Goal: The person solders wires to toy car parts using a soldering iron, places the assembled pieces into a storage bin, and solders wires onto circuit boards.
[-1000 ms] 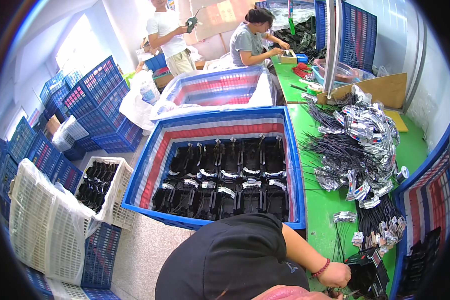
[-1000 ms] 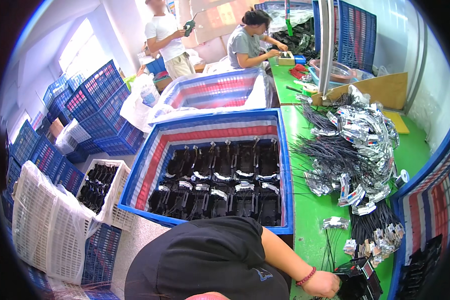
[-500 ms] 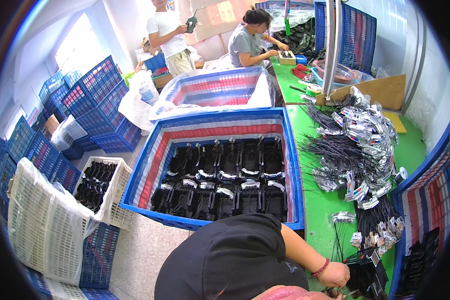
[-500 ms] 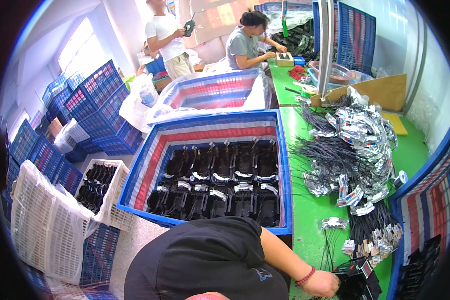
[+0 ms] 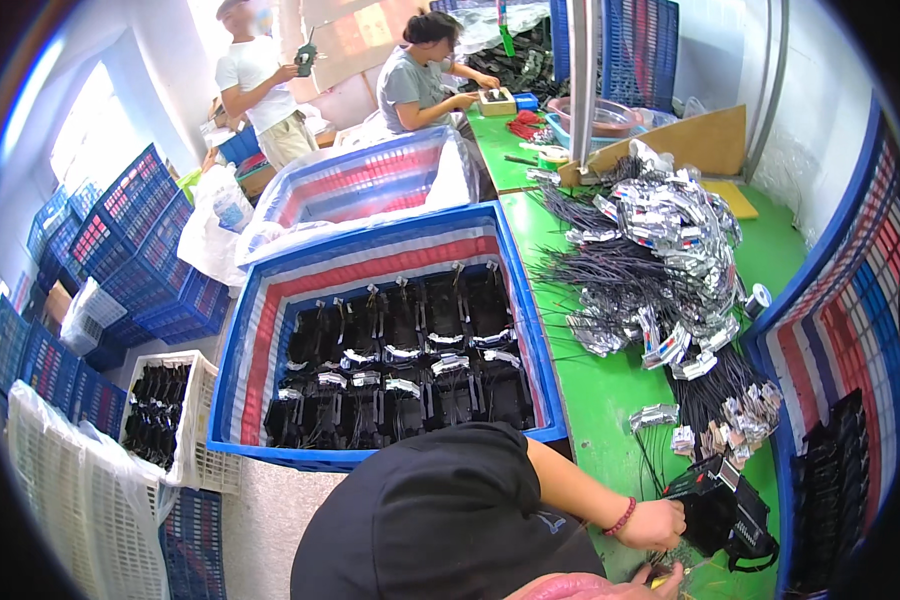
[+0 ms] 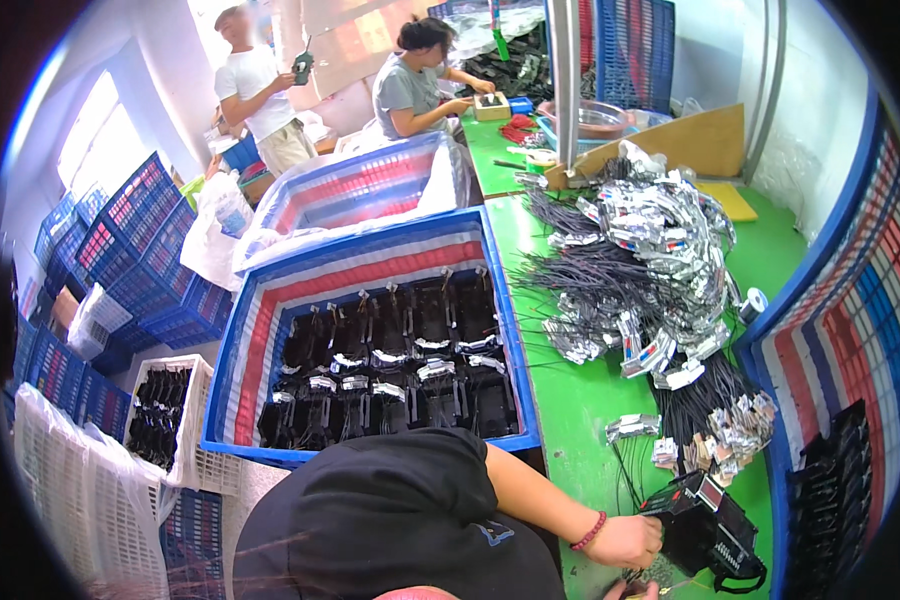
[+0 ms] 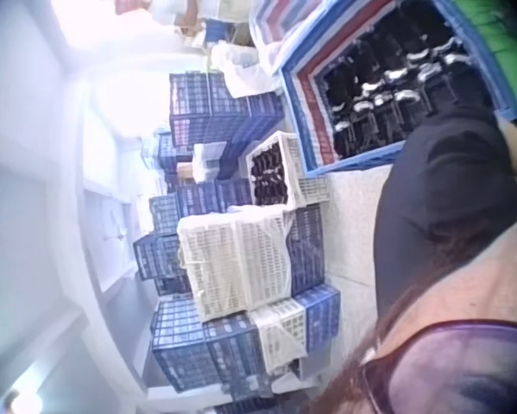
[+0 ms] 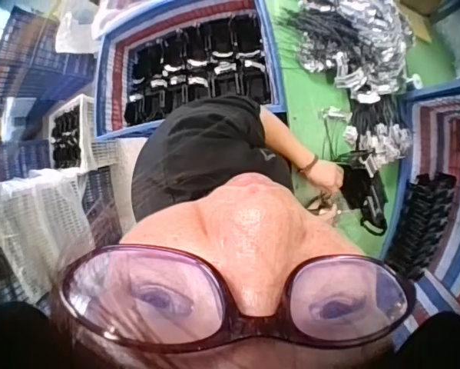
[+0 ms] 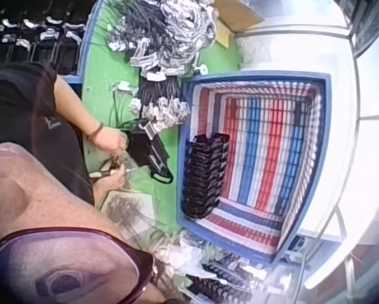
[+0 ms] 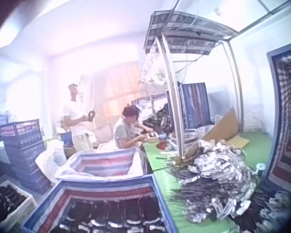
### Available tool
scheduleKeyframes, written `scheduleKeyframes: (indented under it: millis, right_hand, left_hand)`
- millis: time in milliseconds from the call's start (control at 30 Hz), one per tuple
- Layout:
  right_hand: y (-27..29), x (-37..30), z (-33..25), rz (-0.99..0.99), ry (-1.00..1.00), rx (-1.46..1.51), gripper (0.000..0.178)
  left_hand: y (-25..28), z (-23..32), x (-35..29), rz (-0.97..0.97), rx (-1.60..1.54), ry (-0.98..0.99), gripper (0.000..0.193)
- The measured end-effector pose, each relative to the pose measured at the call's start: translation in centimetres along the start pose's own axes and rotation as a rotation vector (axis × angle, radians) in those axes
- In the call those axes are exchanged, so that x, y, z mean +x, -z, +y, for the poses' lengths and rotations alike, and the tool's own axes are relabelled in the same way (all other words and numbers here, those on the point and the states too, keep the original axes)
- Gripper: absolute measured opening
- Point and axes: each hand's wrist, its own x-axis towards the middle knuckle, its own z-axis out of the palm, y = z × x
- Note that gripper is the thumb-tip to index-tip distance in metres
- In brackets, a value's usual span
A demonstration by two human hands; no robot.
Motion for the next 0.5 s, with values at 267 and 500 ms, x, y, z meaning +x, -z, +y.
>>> scheduleKeyframes:
  millis: [267,500]
  right_hand:
    - [-3.5,1.2,3.0,0.135,0.036,0.105,0.043]
    - [-1.8,0.2,3.0,0.285,-0.219,0.338,0.037]
  left_hand:
    - [2.7,1.7,2.3,-0.145,0.084,0.068,0.016]
    - [1.7,1.3,3.5,-0.279,0.058,0.101,0.012]
